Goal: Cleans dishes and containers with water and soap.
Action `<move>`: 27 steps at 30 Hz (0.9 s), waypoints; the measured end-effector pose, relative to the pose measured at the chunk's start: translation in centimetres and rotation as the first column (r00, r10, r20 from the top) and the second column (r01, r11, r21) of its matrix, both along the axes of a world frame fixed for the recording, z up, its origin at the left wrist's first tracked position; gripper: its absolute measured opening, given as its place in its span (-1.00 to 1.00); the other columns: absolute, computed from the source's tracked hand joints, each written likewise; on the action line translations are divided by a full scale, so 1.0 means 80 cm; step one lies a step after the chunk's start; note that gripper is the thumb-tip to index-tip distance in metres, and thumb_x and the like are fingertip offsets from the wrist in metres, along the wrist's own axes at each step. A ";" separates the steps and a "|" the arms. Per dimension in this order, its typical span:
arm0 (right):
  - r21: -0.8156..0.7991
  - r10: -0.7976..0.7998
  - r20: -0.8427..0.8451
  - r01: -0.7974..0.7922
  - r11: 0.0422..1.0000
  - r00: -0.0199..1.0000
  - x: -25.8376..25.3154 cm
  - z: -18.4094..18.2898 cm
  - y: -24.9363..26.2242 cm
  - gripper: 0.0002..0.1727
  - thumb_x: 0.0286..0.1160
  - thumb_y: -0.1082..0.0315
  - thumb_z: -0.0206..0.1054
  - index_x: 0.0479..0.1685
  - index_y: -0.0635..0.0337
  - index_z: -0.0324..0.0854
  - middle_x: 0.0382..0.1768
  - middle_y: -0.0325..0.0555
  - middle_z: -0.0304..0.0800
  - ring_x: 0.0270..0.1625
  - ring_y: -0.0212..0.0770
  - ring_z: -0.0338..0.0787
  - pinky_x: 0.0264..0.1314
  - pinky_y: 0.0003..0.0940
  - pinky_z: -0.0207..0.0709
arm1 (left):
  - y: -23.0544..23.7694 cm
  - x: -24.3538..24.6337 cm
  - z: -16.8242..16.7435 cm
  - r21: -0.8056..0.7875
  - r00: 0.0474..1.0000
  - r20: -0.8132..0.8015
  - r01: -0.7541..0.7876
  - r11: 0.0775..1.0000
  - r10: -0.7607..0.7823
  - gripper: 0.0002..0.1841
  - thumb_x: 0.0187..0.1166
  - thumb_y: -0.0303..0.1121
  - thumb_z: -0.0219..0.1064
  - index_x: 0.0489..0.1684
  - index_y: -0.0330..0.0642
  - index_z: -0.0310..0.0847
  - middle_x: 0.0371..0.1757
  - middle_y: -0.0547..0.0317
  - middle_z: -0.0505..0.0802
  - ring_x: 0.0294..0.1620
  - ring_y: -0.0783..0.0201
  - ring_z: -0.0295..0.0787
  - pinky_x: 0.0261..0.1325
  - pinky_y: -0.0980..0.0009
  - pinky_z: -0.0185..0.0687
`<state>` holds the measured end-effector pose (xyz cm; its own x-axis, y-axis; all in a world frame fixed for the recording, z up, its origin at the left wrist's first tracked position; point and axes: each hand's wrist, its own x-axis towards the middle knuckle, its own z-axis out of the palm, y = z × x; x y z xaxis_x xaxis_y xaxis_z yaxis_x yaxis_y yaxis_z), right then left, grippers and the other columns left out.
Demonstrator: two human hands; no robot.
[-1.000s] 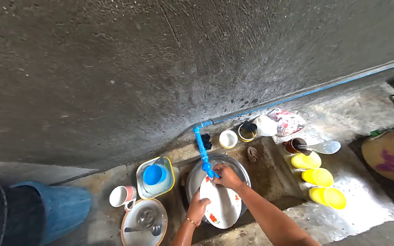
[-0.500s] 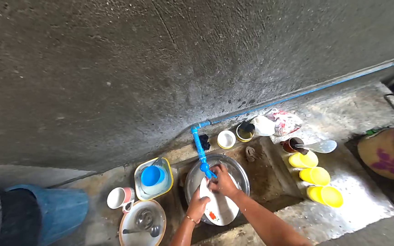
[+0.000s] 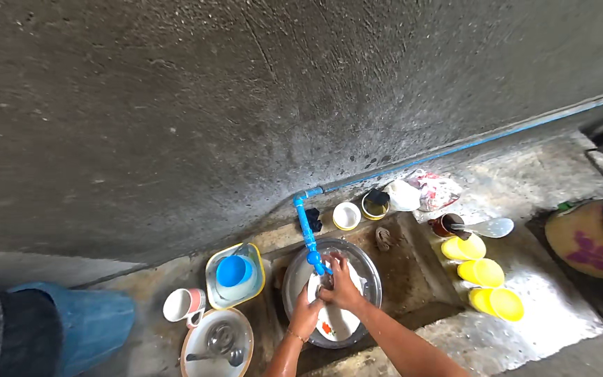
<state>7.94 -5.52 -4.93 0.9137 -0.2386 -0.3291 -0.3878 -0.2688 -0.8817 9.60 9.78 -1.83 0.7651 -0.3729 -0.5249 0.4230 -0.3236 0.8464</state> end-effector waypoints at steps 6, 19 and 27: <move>-0.027 -0.056 -0.053 0.054 0.998 0.997 -0.007 -0.003 -0.015 0.12 -0.03 0.29 0.68 0.79 0.06 0.21 0.72 0.48 0.06 0.71 0.33 0.27 0.62 0.02 0.42 | -0.004 -0.006 0.004 0.002 0.998 -0.025 -0.054 0.999 0.054 -0.31 0.35 -0.68 0.26 0.63 -0.45 0.26 0.39 -0.21 0.70 0.31 0.21 0.72 0.38 0.28 0.65; -0.144 -0.060 0.026 0.064 0.988 0.998 -0.032 0.006 0.002 -0.19 0.16 0.46 0.56 0.60 0.19 0.43 0.64 0.53 0.16 0.53 0.32 0.52 0.45 -0.06 0.60 | -0.009 -0.026 0.001 -0.045 0.991 -0.106 -0.083 0.996 0.078 -0.31 0.38 -0.71 0.26 0.65 -0.43 0.25 0.40 -0.20 0.69 0.30 0.21 0.73 0.37 0.26 0.67; 0.317 -0.587 0.059 0.543 0.778 0.807 -0.025 0.043 -0.041 -0.78 0.65 0.34 0.29 -0.08 0.40 0.58 -0.54 -0.18 0.56 -0.57 -0.36 0.55 -0.45 -0.37 0.54 | -0.009 -0.047 0.021 -0.080 0.957 -0.254 -0.162 0.983 0.137 -0.38 0.42 -0.71 0.25 0.58 -0.39 0.30 0.21 -0.16 0.77 0.08 0.19 0.82 0.13 0.23 0.79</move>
<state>5.95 -8.80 -1.50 0.6844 -0.6483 -0.3336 -0.2546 0.2162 -0.9426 5.83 9.04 -0.12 0.6680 -0.3233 -0.6703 0.6594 -0.1605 0.7345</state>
